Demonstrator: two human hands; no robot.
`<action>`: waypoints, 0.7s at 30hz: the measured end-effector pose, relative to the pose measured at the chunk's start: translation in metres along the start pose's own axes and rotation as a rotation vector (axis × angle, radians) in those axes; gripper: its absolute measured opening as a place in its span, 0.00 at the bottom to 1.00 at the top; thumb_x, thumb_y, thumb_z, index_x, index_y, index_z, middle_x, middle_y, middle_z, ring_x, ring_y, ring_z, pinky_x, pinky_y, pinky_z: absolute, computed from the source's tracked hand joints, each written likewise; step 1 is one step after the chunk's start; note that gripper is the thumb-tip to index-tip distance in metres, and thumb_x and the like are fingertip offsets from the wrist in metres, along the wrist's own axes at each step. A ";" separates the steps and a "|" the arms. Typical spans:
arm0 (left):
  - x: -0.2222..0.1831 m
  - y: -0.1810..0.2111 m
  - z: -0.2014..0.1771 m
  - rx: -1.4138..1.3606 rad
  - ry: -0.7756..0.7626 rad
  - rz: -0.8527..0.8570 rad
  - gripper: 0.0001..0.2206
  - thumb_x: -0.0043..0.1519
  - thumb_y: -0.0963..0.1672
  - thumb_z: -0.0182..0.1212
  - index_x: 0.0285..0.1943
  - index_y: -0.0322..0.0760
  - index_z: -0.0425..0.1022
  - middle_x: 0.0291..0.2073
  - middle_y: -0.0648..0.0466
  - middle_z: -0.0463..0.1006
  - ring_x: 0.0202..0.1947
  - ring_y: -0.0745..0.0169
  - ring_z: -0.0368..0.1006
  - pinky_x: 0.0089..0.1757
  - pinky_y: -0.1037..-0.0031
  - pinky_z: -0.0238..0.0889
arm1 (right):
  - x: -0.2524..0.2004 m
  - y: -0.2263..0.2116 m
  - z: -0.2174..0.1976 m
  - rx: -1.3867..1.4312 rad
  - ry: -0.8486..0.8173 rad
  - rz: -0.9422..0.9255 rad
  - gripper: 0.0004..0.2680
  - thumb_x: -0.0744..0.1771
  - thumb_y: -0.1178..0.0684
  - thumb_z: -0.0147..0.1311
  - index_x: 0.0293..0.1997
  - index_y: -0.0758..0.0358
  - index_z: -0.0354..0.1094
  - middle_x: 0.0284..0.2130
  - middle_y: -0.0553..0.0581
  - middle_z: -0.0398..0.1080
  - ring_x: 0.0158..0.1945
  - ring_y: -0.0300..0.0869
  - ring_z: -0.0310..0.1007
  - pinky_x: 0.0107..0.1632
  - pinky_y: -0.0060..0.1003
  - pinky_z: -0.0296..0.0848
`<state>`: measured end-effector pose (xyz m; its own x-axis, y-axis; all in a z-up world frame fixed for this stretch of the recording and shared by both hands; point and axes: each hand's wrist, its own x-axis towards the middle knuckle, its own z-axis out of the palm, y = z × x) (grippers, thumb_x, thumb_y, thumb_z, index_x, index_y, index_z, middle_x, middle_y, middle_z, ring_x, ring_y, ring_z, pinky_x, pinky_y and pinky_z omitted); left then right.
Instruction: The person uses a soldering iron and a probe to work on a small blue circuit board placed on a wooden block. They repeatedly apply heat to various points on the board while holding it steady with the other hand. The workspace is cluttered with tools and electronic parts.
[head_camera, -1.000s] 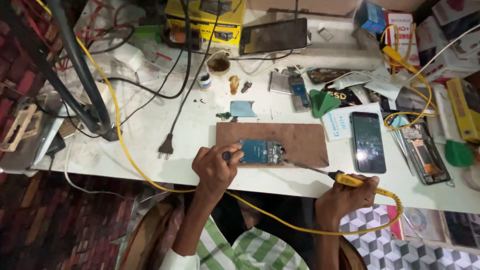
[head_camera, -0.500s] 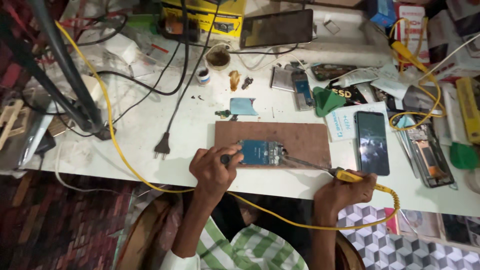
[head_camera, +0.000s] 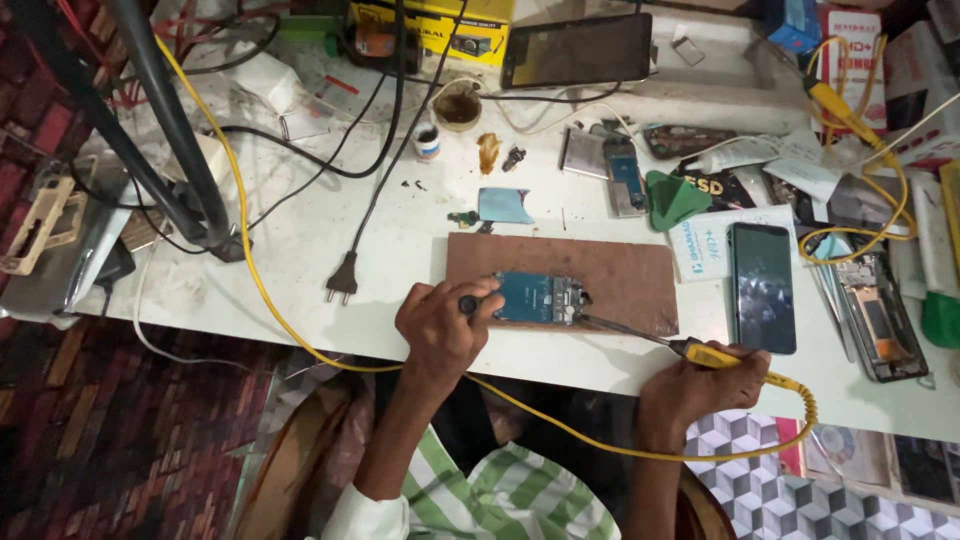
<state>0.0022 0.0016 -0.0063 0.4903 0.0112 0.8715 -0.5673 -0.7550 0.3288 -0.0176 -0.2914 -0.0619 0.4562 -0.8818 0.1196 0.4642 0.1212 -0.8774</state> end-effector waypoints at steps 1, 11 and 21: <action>0.000 0.000 0.001 0.007 -0.005 -0.002 0.14 0.66 0.45 0.69 0.42 0.38 0.65 0.37 0.62 0.84 0.31 0.69 0.79 0.31 0.74 0.55 | 0.001 0.000 -0.001 -0.006 -0.012 -0.015 0.14 0.73 0.43 0.46 0.33 0.60 0.58 0.26 0.52 0.62 0.29 0.40 0.65 0.33 0.32 0.68; 0.000 0.001 0.001 0.027 -0.019 -0.018 0.14 0.66 0.45 0.69 0.45 0.38 0.65 0.35 0.62 0.84 0.30 0.70 0.78 0.31 0.74 0.56 | -0.002 -0.005 0.005 0.034 0.009 0.066 0.14 0.73 0.43 0.45 0.33 0.60 0.60 0.25 0.52 0.64 0.28 0.39 0.66 0.33 0.31 0.69; -0.003 0.000 0.002 0.048 -0.007 0.003 0.14 0.67 0.47 0.67 0.45 0.38 0.64 0.36 0.63 0.84 0.30 0.71 0.78 0.31 0.75 0.55 | -0.004 -0.014 0.013 0.114 -0.209 0.019 0.14 0.76 0.44 0.42 0.36 0.61 0.57 0.23 0.53 0.60 0.22 0.37 0.53 0.28 0.29 0.56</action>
<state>0.0022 0.0001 -0.0101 0.4936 0.0042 0.8697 -0.5361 -0.7859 0.3081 -0.0159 -0.2835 -0.0435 0.6074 -0.7669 0.2073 0.5313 0.1981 -0.8237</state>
